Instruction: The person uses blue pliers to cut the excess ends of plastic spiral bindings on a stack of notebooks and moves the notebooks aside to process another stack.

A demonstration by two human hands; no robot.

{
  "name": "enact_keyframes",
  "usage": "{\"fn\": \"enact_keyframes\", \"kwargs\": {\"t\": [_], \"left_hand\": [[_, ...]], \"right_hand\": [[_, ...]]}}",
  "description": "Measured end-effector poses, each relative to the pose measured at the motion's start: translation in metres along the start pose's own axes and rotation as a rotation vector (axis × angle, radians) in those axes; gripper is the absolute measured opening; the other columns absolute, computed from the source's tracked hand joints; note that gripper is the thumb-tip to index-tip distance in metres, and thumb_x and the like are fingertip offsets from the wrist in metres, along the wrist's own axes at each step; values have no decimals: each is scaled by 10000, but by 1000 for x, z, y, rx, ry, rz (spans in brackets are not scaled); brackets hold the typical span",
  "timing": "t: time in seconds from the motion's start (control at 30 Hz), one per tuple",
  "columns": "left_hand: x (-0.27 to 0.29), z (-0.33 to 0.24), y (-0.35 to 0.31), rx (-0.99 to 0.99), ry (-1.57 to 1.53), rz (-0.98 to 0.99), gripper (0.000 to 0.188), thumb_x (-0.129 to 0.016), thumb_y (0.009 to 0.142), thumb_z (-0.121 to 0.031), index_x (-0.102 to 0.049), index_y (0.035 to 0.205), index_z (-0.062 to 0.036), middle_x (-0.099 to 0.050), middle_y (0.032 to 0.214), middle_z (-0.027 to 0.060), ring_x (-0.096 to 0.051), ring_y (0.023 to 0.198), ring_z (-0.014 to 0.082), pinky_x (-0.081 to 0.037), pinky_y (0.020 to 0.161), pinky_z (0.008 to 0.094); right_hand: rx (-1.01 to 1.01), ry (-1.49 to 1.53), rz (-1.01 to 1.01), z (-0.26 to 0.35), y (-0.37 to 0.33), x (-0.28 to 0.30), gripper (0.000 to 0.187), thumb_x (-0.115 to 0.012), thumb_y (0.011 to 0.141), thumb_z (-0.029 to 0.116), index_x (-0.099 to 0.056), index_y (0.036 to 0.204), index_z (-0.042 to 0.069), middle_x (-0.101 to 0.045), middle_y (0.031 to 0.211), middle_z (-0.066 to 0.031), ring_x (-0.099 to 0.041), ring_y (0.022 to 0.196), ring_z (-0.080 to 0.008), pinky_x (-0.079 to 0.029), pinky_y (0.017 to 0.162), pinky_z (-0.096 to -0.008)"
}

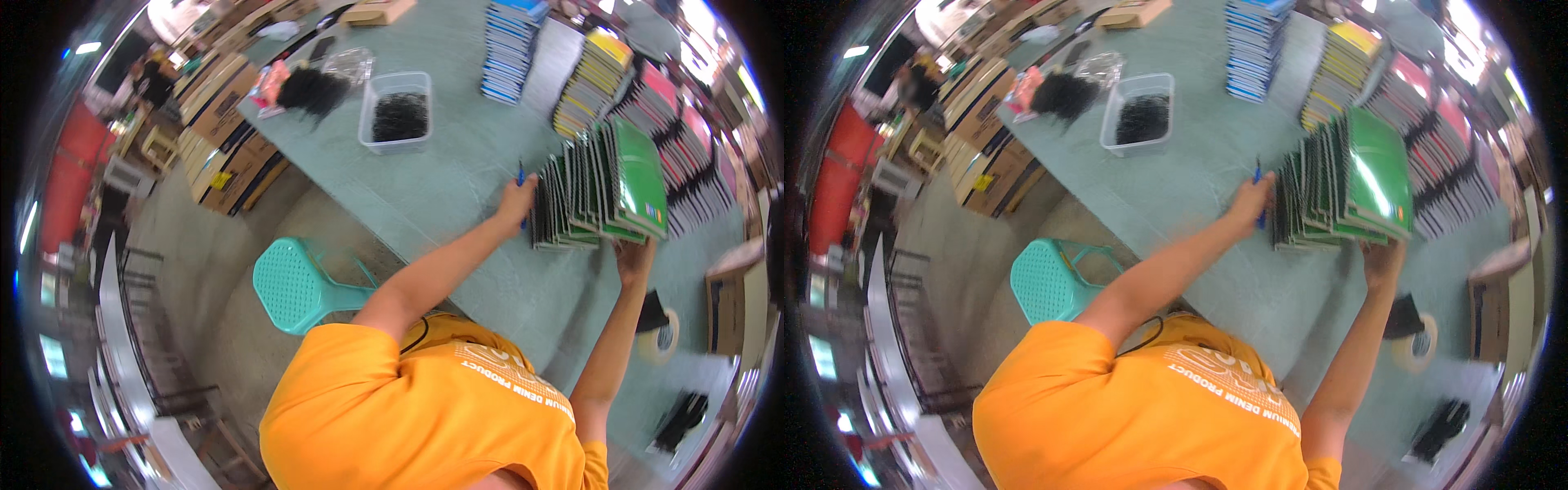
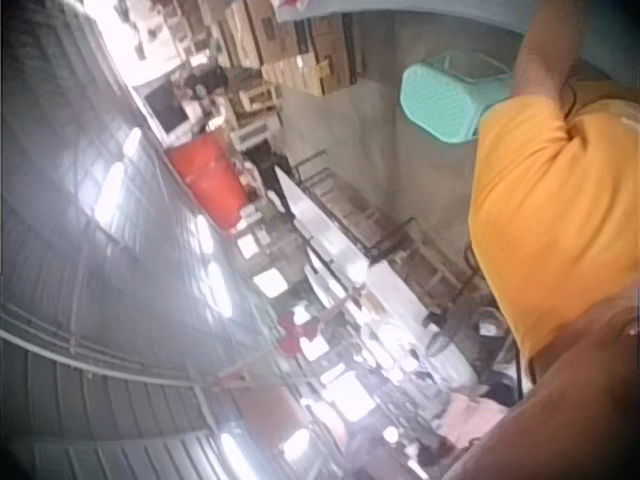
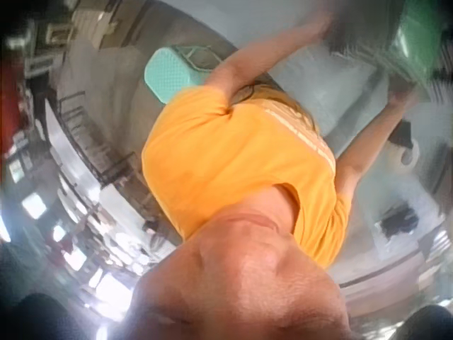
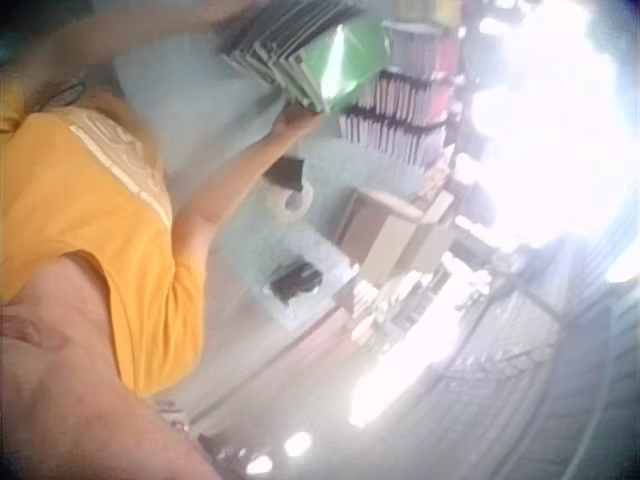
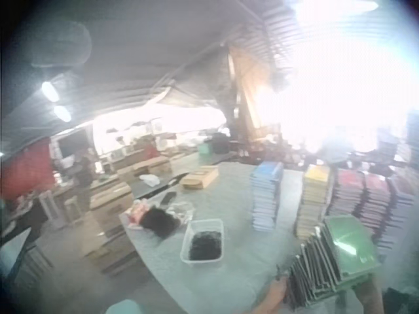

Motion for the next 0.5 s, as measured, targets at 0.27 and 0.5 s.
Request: {"fn": "enact_keyframes", "kwargs": {"t": [0.27,0.5], "left_hand": [[-16,37,-8,-192,242,-630,506,-505,851,-423,-490,1033,49,-531,997,254,-509,942,375,-394,823,420],[-18,40,-11,-260,281,-596,463,-499,860,-378,-479,1053,42,-500,1017,234,-464,978,361,-365,866,400]], "right_hand": [[-135,103,119,-125,83,32,458,-439,884,363,-448,1252,91,-519,1211,-102,-517,1064,-306,-444,892,-480],[-172,190,244,-128,81,36,497,-440,887,378,-425,1263,53,-501,1216,-150,-523,1056,-294,-471,858,-459]]}}
Point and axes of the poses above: each hand's wrist, its own y-axis towards the middle knuckle, its own x-axis out of the back of the hand, z = x × y, the point moved 5 cm from there along y, towards the middle knuckle
